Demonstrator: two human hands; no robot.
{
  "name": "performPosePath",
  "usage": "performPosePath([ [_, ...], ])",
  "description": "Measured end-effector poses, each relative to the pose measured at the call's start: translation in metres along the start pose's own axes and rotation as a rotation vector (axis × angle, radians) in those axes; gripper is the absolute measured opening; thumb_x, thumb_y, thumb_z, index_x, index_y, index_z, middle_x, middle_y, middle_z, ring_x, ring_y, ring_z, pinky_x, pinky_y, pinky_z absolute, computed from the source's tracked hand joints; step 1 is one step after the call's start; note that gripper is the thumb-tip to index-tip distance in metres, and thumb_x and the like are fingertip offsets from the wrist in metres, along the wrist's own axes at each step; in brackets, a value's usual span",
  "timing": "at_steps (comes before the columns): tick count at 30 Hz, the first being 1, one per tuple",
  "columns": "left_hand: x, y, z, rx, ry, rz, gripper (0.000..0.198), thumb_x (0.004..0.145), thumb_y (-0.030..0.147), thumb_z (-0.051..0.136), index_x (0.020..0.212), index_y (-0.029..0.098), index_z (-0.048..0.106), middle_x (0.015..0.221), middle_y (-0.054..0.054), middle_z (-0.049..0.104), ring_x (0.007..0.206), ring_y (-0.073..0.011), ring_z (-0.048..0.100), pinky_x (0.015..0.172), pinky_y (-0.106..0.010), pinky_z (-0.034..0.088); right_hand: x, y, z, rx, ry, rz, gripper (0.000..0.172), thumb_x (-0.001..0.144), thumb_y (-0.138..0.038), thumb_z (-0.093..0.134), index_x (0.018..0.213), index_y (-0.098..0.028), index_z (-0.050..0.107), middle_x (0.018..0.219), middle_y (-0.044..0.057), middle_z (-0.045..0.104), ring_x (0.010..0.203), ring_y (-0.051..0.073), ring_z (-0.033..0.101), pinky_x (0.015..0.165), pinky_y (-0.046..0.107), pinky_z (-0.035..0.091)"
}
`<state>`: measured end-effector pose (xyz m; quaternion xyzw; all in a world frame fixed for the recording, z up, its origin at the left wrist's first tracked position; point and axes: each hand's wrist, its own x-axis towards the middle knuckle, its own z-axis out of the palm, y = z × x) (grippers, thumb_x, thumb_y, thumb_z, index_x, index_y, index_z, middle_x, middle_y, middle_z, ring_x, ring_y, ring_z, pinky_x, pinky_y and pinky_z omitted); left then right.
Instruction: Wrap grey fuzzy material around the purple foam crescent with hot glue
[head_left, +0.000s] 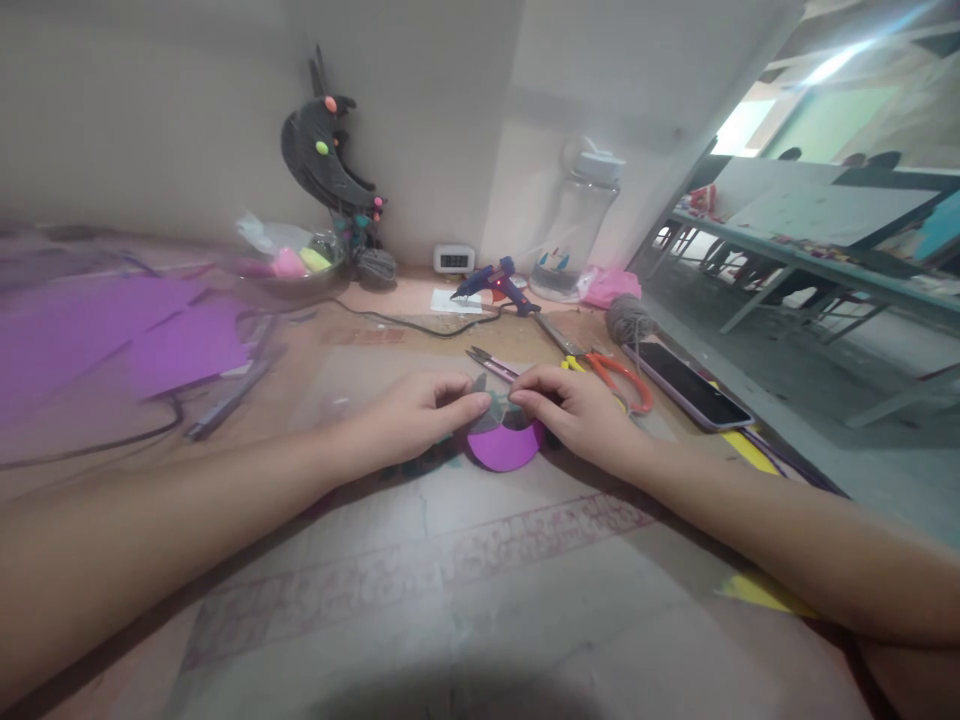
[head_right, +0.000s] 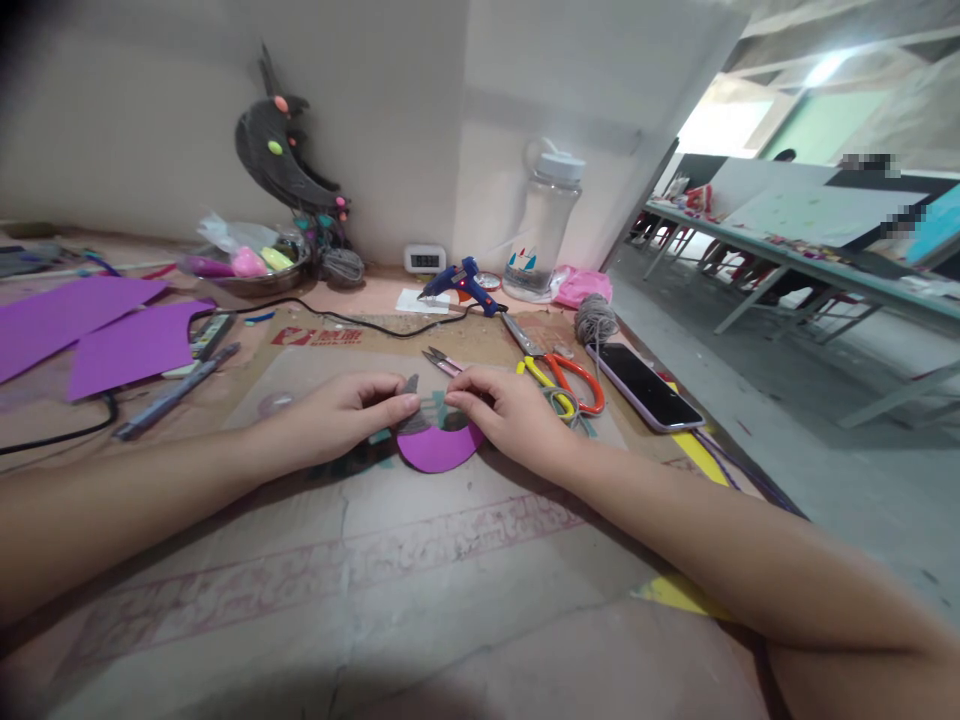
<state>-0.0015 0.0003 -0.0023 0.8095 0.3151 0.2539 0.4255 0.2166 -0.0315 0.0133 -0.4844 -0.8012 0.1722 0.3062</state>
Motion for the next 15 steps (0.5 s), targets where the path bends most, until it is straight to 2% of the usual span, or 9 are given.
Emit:
performPosePath([
  [4,0.000,0.003,-0.001,-0.046,0.000,-0.013,0.035,0.093,0.043,0.046,0.066,0.020,0.044,0.063,0.004,0.039,0.056,-0.0117,0.039,0.051,-0.026,0.028,0.004,0.005,-0.001,0.057,0.001,0.074,0.017,0.089,-0.031,0.057,0.082,-0.017,0.065,0.073,0.001,0.068,0.066,0.014,0.060,0.062,0.026,0.045],
  [10,0.002,0.003,0.000,-0.241,0.037,-0.033,0.029,0.092,0.041,0.049,0.077,0.019,0.058,0.071,0.002,0.054,0.064,-0.0114,0.050,0.060,-0.023,0.039,0.011,0.019,-0.002,0.215,0.078,0.184,0.024,0.085,-0.041,0.059,0.081,-0.018,0.063,0.074,0.001,0.067,0.070,0.016,0.062,0.064,0.027,0.047],
  [15,0.004,0.001,0.000,-0.368,0.045,-0.068,0.032,0.091,0.047,0.051,0.076,0.019,0.058,0.070,0.001,0.057,0.064,-0.0124,0.053,0.061,-0.023,0.041,0.013,0.020,-0.002,0.401,0.158,0.235,0.026,0.083,-0.044,0.059,0.077,-0.018,0.058,0.066,-0.002,0.059,0.058,0.012,0.055,0.054,0.024,0.042],
])
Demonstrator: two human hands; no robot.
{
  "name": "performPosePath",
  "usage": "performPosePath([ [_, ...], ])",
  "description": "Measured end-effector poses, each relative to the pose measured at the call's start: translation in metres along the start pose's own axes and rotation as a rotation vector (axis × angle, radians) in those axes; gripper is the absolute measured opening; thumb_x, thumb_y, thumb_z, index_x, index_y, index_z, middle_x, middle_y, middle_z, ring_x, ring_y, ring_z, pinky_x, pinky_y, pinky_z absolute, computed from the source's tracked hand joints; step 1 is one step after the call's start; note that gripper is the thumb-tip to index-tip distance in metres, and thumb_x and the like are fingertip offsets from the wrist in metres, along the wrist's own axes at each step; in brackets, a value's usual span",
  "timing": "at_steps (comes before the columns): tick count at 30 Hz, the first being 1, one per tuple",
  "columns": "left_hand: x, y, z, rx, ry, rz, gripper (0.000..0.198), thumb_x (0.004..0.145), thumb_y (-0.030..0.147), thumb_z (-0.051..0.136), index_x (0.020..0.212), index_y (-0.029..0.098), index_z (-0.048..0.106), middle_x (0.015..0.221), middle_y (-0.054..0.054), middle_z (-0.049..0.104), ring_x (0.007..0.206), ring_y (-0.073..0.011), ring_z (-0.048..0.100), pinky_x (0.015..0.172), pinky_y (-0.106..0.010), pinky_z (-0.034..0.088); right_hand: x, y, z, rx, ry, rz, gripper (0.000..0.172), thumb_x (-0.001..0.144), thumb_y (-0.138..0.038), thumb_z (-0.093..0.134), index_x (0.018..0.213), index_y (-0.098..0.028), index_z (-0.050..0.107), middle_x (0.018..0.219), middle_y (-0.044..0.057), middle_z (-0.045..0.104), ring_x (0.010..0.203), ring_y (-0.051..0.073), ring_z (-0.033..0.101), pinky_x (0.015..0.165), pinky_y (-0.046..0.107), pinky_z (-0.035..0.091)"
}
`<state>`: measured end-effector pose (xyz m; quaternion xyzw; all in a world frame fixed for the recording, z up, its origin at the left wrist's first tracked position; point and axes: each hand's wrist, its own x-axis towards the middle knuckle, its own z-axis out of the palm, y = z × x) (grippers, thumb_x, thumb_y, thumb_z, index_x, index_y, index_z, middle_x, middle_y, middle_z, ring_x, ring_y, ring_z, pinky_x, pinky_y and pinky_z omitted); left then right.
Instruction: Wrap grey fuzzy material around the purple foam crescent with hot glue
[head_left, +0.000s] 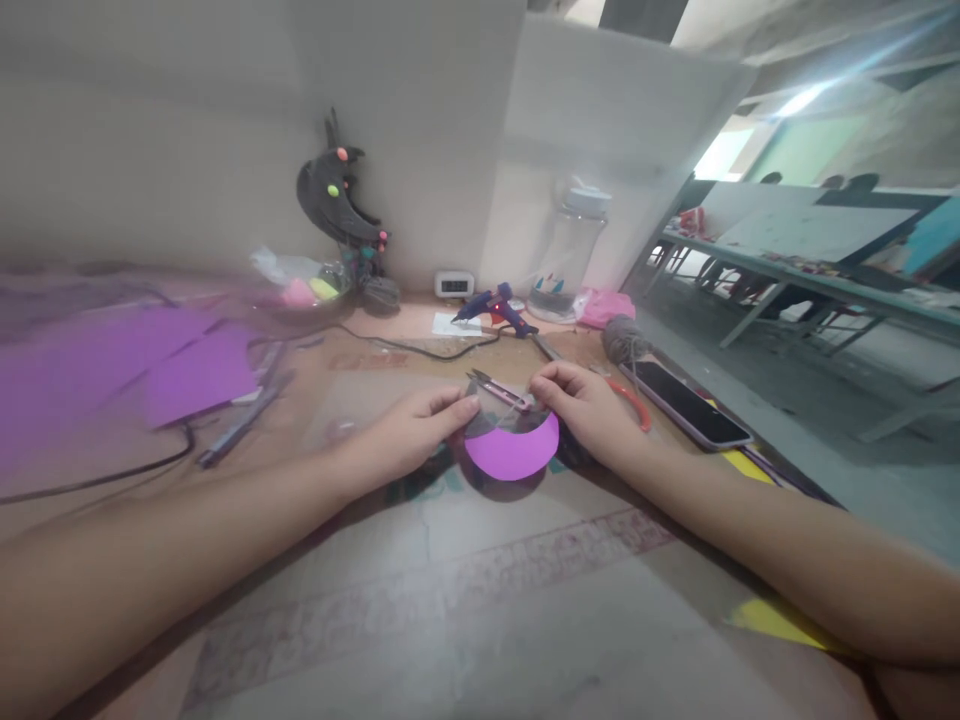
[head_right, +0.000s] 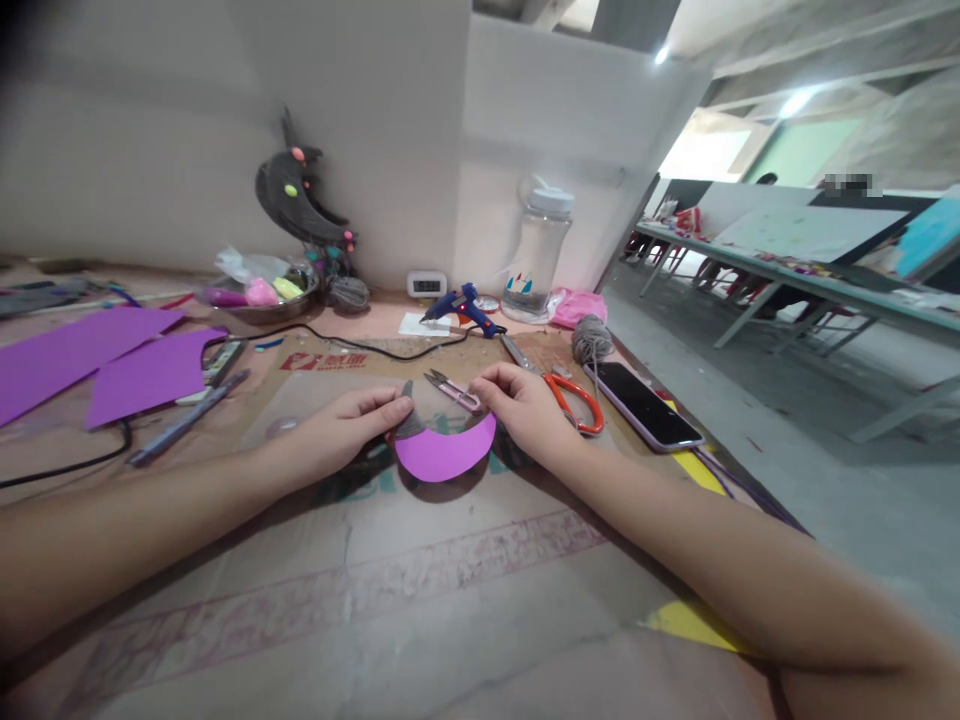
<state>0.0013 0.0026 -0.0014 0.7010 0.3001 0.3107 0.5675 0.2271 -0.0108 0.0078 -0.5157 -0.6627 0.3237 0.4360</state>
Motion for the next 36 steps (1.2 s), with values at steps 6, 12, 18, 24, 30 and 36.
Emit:
performPosePath([
  [6,0.005,-0.005,0.000,-0.199,0.146,-0.087,0.032,0.083,0.049,0.061,0.076,0.018,0.058,0.065,0.003,0.051,0.059,-0.0113,0.048,0.058,-0.022,0.040,0.003,0.008,0.000,-0.012,0.005,-0.022,0.027,0.082,-0.044,0.060,0.076,-0.017,0.059,0.068,-0.002,0.057,0.061,0.011,0.051,0.053,0.022,0.039],
  [12,0.005,-0.004,-0.001,-0.190,0.162,-0.087,0.036,0.081,0.053,0.063,0.069,0.019,0.055,0.061,0.003,0.050,0.062,-0.0149,0.053,0.059,-0.025,0.043,0.004,0.012,0.002,-0.040,-0.007,-0.059,0.024,0.085,-0.040,0.058,0.078,-0.018,0.061,0.070,-0.001,0.060,0.065,0.012,0.053,0.057,0.022,0.042],
  [18,0.004,-0.004,-0.003,-0.192,0.161,-0.061,0.037,0.087,0.052,0.055,0.069,0.019,0.052,0.063,0.003,0.047,0.057,-0.0119,0.045,0.055,-0.024,0.037,0.003,0.013,0.004,-0.065,-0.039,-0.103,0.018,0.086,-0.032,0.054,0.076,-0.018,0.060,0.071,0.000,0.063,0.068,0.015,0.059,0.065,0.027,0.049],
  [24,0.000,0.004,-0.001,-0.037,0.274,-0.073,0.038,0.088,0.051,0.053,0.067,0.020,0.046,0.061,0.005,0.045,0.056,-0.0122,0.041,0.053,-0.023,0.031,-0.003,0.005,0.004,-0.180,0.007,-0.236,0.017,0.081,-0.019,0.056,0.096,-0.019,0.064,0.103,0.007,0.065,0.100,0.022,0.059,0.093,0.038,0.044],
  [30,-0.001,0.010,-0.003,0.135,0.381,-0.038,0.039,0.088,0.049,0.050,0.063,0.020,0.044,0.059,0.005,0.043,0.055,-0.0125,0.040,0.052,-0.024,0.029,-0.017,-0.006,-0.002,-0.160,-0.070,-0.393,0.026,0.094,-0.026,0.037,0.085,-0.019,0.060,0.086,0.006,0.064,0.084,0.020,0.060,0.080,0.033,0.048],
  [36,-0.003,0.006,-0.002,0.205,0.305,0.061,0.041,0.090,0.051,0.049,0.064,0.020,0.045,0.061,0.005,0.042,0.057,-0.0123,0.041,0.053,-0.024,0.032,-0.022,-0.008,0.006,-0.120,-0.316,-0.140,0.044,0.088,-0.057,0.052,0.069,-0.017,0.060,0.064,0.002,0.062,0.058,0.014,0.056,0.056,0.024,0.043],
])
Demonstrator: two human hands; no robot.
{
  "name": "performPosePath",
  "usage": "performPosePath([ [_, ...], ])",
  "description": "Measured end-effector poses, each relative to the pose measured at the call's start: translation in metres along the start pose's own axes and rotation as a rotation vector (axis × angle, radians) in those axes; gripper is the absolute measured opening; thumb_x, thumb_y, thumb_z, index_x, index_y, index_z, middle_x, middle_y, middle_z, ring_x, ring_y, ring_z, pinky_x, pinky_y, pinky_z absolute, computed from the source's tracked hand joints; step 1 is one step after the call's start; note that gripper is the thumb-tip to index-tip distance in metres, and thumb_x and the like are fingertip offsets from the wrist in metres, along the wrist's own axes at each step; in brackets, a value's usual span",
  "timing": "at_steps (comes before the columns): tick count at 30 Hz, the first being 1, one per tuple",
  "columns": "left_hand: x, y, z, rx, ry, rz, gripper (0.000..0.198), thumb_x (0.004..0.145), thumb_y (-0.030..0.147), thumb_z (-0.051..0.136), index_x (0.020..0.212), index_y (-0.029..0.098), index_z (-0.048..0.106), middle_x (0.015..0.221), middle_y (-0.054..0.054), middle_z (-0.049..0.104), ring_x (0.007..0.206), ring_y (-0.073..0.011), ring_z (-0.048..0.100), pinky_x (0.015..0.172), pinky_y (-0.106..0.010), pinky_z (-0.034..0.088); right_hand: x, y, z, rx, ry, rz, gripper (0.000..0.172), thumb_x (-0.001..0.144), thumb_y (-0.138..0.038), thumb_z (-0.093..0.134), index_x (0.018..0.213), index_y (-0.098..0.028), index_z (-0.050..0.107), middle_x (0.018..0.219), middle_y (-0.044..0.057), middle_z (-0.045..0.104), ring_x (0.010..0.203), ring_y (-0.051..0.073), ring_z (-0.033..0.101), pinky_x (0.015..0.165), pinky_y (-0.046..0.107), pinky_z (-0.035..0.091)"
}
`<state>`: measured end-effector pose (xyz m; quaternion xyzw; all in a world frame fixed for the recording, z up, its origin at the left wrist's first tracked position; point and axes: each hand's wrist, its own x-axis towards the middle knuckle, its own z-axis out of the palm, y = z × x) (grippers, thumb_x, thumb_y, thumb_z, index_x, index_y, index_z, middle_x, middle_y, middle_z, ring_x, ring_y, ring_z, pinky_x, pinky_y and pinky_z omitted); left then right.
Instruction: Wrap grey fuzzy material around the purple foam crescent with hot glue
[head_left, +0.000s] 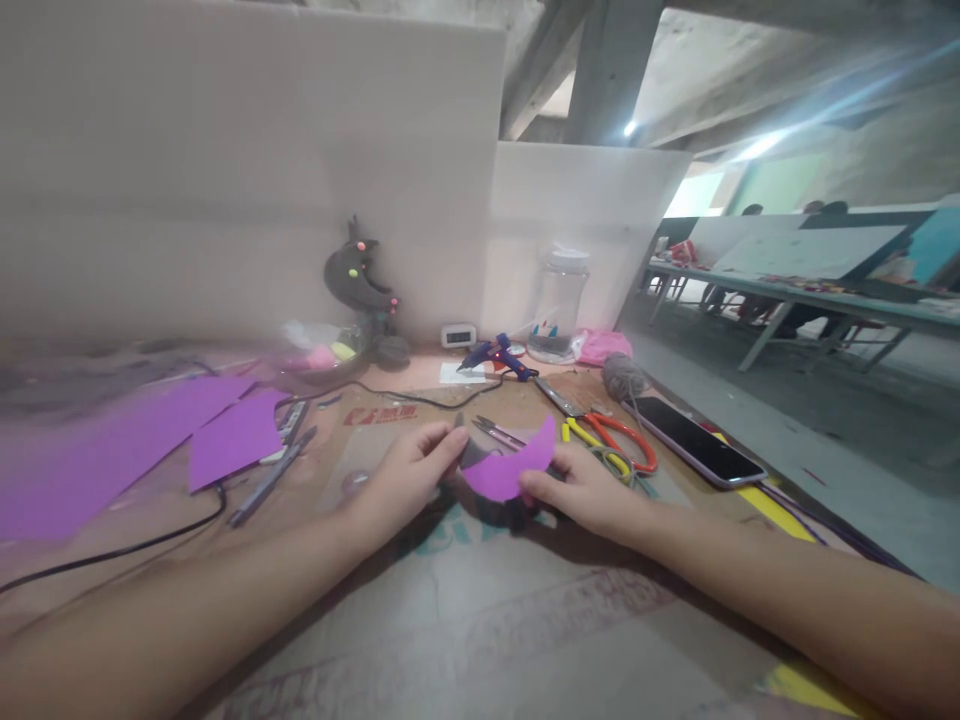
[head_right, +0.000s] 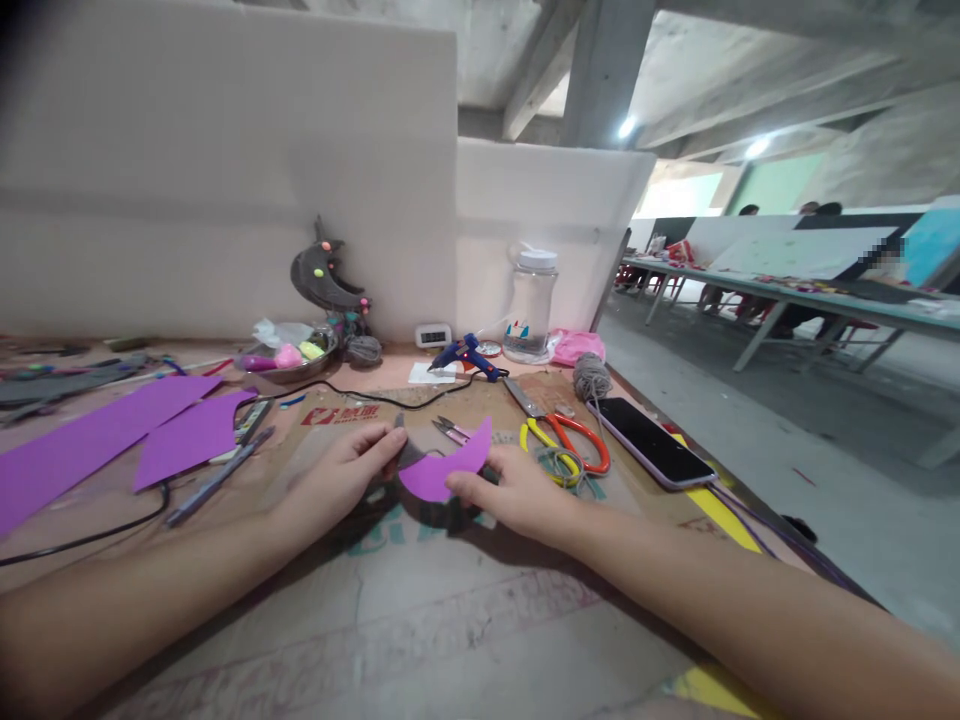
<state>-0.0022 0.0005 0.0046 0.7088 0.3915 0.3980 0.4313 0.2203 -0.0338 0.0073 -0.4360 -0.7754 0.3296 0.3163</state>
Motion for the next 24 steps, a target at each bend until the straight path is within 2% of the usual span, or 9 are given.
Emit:
performPosePath([
  [2,-0.001,-0.003,0.001,-0.015,-0.040,0.033,0.040,0.091,0.051,0.048,0.067,0.019,0.047,0.063,0.005,0.044,0.059,-0.0123,0.044,0.056,-0.023,0.035,0.003,0.000,0.002,0.007,-0.014,0.077,0.044,0.087,-0.054,0.055,0.063,-0.016,0.060,0.059,0.001,0.060,0.054,0.012,0.053,0.053,0.023,0.041],
  [5,-0.002,-0.006,0.003,-0.088,-0.102,0.043,0.036,0.092,0.052,0.048,0.078,0.019,0.053,0.069,0.003,0.050,0.065,-0.0132,0.049,0.062,-0.024,0.039,0.005,-0.001,0.002,0.058,0.030,0.112,0.049,0.089,-0.053,0.051,0.056,-0.016,0.058,0.053,0.001,0.058,0.050,0.011,0.052,0.051,0.023,0.040],
  [9,-0.003,-0.004,0.006,-0.121,-0.252,-0.011,0.026,0.086,0.042,0.062,0.098,0.018,0.063,0.093,-0.003,0.065,0.082,-0.0160,0.058,0.074,-0.026,0.045,0.004,-0.008,0.001,0.113,0.117,0.150,0.047,0.089,-0.051,0.051,0.058,-0.017,0.060,0.056,0.003,0.061,0.053,0.013,0.055,0.053,0.024,0.043],
  [11,-0.004,-0.001,0.006,-0.052,-0.242,0.002,0.027,0.086,0.040,0.063,0.100,0.018,0.066,0.096,-0.005,0.067,0.086,-0.0175,0.059,0.077,-0.028,0.045,0.002,-0.012,0.003,0.117,0.109,0.175,0.047,0.090,-0.049,0.050,0.060,-0.016,0.063,0.057,0.003,0.062,0.052,0.012,0.053,0.051,0.024,0.042],
  [15,-0.005,0.002,0.004,-0.030,-0.164,0.003,0.026,0.087,0.042,0.060,0.091,0.017,0.067,0.083,-0.001,0.066,0.073,-0.0152,0.057,0.068,-0.025,0.043,-0.001,-0.019,0.007,0.102,0.057,0.164,0.046,0.092,-0.045,0.049,0.065,-0.015,0.070,0.058,0.003,0.065,0.050,0.010,0.050,0.049,0.022,0.038],
  [20,-0.003,-0.001,0.003,-0.042,-0.091,-0.020,0.027,0.086,0.042,0.061,0.075,0.017,0.062,0.067,0.004,0.057,0.063,-0.0115,0.050,0.060,-0.022,0.037,0.000,-0.020,0.008,0.095,0.029,0.156,0.042,0.092,-0.043,0.049,0.071,-0.015,0.072,0.068,0.005,0.071,0.058,0.012,0.059,0.055,0.023,0.043],
  [24,-0.002,-0.001,0.002,-0.086,-0.109,-0.049,0.029,0.086,0.043,0.059,0.072,0.017,0.059,0.063,0.005,0.054,0.059,-0.0107,0.047,0.057,-0.022,0.035,0.000,-0.016,0.009,0.096,0.007,0.150,0.045,0.093,-0.045,0.048,0.074,-0.014,0.073,0.069,0.006,0.071,0.059,0.012,0.058,0.056,0.023,0.042],
])
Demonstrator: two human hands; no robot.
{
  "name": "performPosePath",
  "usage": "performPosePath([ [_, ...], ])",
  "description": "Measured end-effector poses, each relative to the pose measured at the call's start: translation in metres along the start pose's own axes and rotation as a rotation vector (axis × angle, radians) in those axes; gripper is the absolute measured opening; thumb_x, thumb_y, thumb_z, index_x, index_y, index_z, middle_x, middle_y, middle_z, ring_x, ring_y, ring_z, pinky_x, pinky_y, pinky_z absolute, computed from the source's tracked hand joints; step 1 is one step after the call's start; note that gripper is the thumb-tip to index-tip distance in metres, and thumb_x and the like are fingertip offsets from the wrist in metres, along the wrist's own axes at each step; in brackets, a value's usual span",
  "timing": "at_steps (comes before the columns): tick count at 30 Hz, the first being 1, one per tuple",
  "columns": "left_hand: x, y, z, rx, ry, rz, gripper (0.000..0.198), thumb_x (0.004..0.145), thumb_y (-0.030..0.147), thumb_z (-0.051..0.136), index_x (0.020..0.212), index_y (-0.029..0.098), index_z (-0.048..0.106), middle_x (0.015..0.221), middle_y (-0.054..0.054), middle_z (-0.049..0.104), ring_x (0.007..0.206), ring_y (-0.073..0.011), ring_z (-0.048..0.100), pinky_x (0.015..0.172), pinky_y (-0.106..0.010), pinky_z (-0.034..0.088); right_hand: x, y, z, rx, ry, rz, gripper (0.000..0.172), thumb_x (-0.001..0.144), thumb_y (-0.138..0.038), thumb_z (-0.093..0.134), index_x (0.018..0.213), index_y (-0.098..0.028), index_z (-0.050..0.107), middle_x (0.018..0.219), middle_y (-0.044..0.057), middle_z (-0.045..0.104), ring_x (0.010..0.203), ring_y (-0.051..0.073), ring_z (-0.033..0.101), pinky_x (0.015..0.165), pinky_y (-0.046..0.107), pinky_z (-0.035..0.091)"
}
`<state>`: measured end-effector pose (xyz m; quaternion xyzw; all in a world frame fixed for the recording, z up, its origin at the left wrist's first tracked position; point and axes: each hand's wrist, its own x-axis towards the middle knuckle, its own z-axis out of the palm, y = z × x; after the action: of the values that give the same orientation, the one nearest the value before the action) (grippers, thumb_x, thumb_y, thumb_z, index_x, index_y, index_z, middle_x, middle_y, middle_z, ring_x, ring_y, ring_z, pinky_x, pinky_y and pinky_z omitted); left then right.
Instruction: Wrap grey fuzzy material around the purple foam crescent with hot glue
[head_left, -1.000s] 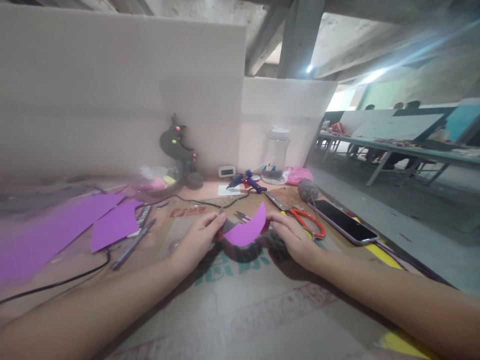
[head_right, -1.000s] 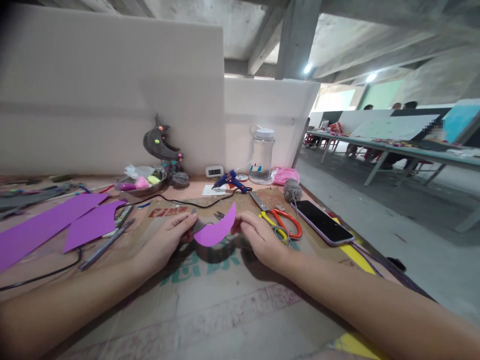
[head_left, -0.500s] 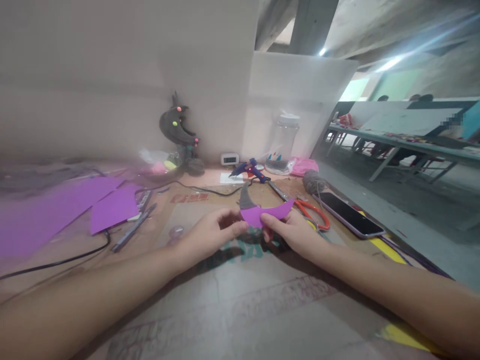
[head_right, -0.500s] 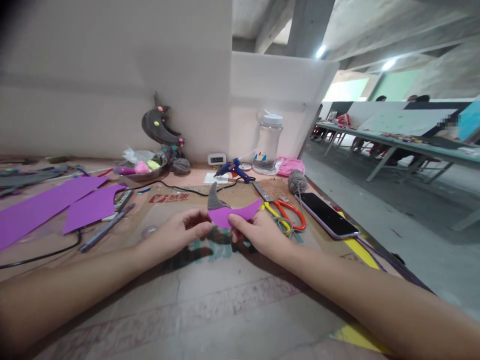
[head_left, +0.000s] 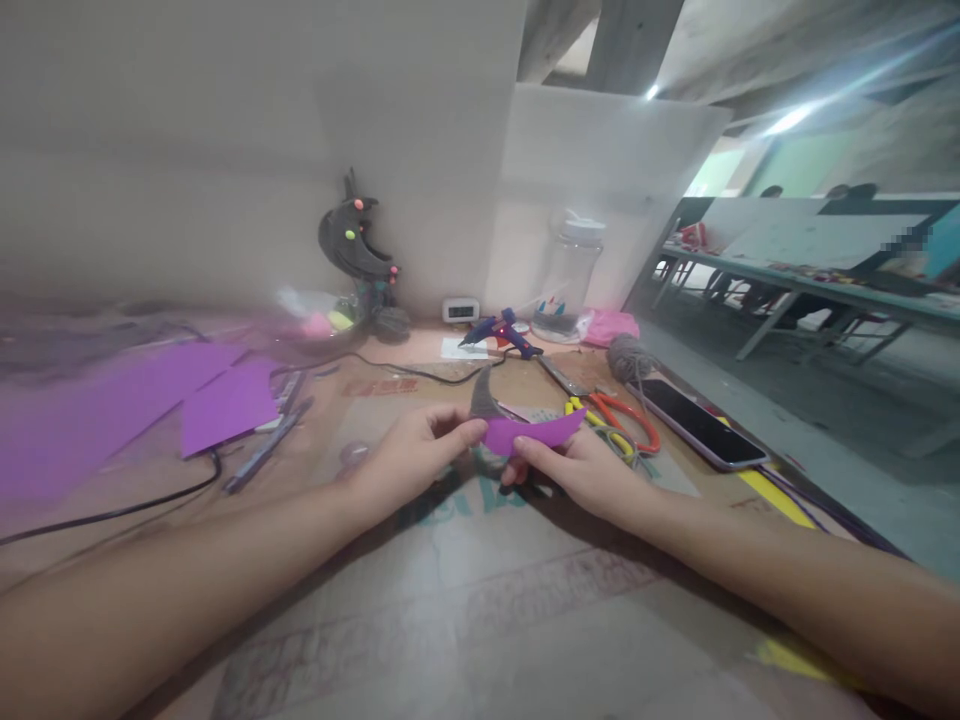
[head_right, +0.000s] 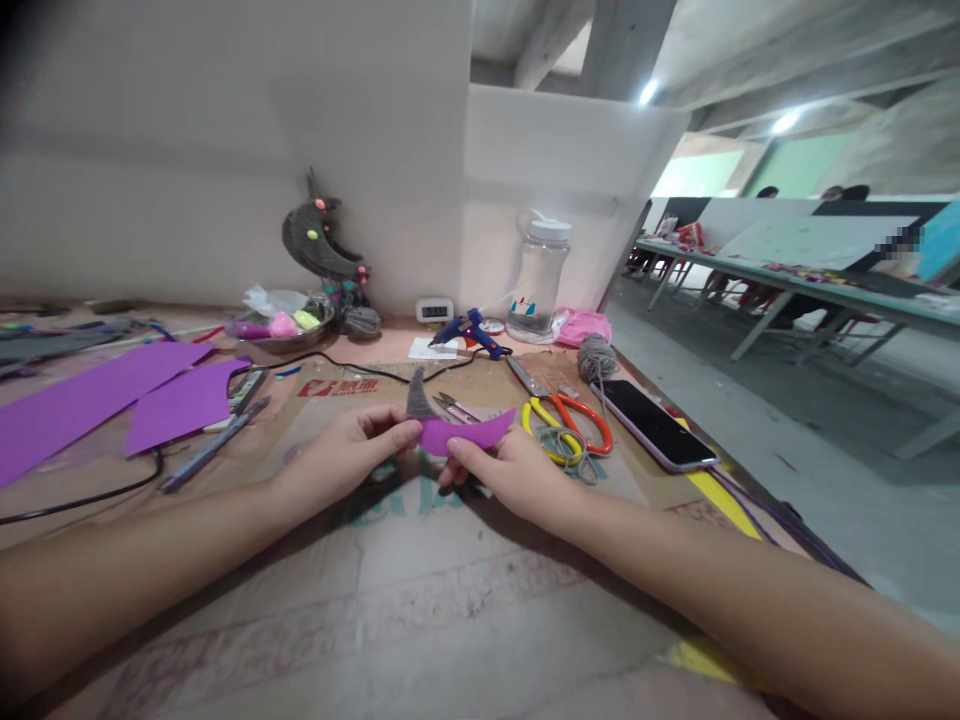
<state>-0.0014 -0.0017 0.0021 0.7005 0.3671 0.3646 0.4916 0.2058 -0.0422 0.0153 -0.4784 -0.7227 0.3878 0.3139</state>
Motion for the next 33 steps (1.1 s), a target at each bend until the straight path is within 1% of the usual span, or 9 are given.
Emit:
performPosePath([
  [6,0.0018,0.0010,-0.0003,-0.034,0.004,-0.004,0.026,0.086,0.035,0.057,0.068,0.017,0.060,0.063,0.002,0.057,0.062,-0.0123,0.051,0.060,-0.023,0.037,0.0001,0.0024,-0.0002,-0.010,0.003,0.007,0.046,0.092,-0.049,0.049,0.073,-0.014,0.073,0.069,0.006,0.070,0.056,0.012,0.055,0.054,0.024,0.039],
  [10,0.0039,-0.0008,0.0019,-0.128,-0.004,-0.050,0.018,0.083,0.029,0.054,0.080,0.016,0.067,0.066,0.002,0.059,0.062,-0.0128,0.053,0.060,-0.023,0.038,0.0012,0.0058,-0.0012,0.083,0.039,0.021,0.049,0.089,-0.055,0.052,0.072,-0.014,0.072,0.069,0.007,0.071,0.058,0.013,0.058,0.056,0.025,0.043],
  [12,0.0047,-0.0016,0.0035,-0.154,0.007,-0.077,0.021,0.083,0.029,0.054,0.088,0.015,0.069,0.066,0.001,0.059,0.061,-0.0125,0.054,0.059,-0.023,0.038,0.0019,0.0069,-0.0016,0.198,0.078,0.034,0.050,0.084,-0.059,0.056,0.072,-0.014,0.070,0.068,0.008,0.071,0.059,0.015,0.061,0.057,0.026,0.045],
  [15,0.0055,-0.0022,0.0045,-0.169,0.037,-0.099,0.028,0.083,0.036,0.059,0.097,0.015,0.068,0.066,0.001,0.059,0.058,-0.0123,0.052,0.058,-0.024,0.039,0.0028,0.0069,-0.0014,0.297,0.102,0.059,0.050,0.077,-0.064,0.062,0.073,-0.014,0.067,0.067,0.008,0.071,0.059,0.015,0.062,0.056,0.026,0.046],
  [17,0.0058,-0.0022,0.0034,-0.131,0.071,-0.076,0.029,0.082,0.041,0.062,0.094,0.015,0.068,0.069,0.000,0.062,0.061,-0.0130,0.053,0.059,-0.024,0.040,0.0033,0.0064,-0.0009,0.312,0.099,0.072,0.050,0.075,-0.064,0.063,0.072,-0.014,0.067,0.066,0.007,0.070,0.058,0.015,0.062,0.055,0.026,0.047],
  [20,0.0056,-0.0017,0.0003,-0.033,0.126,0.010,0.030,0.086,0.044,0.058,0.077,0.016,0.066,0.074,-0.002,0.065,0.068,-0.0143,0.056,0.064,-0.025,0.043,0.0038,0.0061,-0.0002,0.334,0.091,0.084,0.048,0.074,-0.063,0.065,0.071,-0.015,0.066,0.065,0.006,0.070,0.059,0.015,0.063,0.059,0.027,0.049],
  [23,0.0045,-0.0007,-0.0022,0.003,0.125,0.060,0.034,0.089,0.047,0.053,0.075,0.017,0.064,0.075,-0.002,0.065,0.072,-0.0153,0.059,0.068,-0.025,0.045,0.0044,0.0067,-0.0001,0.336,0.075,0.105,0.047,0.073,-0.062,0.066,0.071,-0.015,0.066,0.064,0.005,0.069,0.058,0.014,0.062,0.059,0.027,0.049],
  [29,0.0016,0.0054,-0.0012,0.081,0.125,0.000,0.026,0.083,0.043,0.062,0.076,0.018,0.064,0.073,0.001,0.063,0.071,-0.0151,0.058,0.067,-0.024,0.044,0.0046,0.0082,0.0002,0.304,0.057,0.106,0.046,0.076,-0.059,0.065,0.072,-0.014,0.066,0.062,0.004,0.067,0.057,0.013,0.061,0.057,0.025,0.047],
  [33,0.0025,0.0055,0.0002,0.063,0.133,0.021,0.028,0.087,0.041,0.055,0.071,0.019,0.063,0.071,0.000,0.061,0.071,-0.0157,0.056,0.068,-0.025,0.044,0.0043,0.0092,0.0006,0.273,0.049,0.093,0.045,0.080,-0.057,0.062,0.068,-0.014,0.066,0.063,0.005,0.067,0.053,0.011,0.057,0.053,0.024,0.044],
])
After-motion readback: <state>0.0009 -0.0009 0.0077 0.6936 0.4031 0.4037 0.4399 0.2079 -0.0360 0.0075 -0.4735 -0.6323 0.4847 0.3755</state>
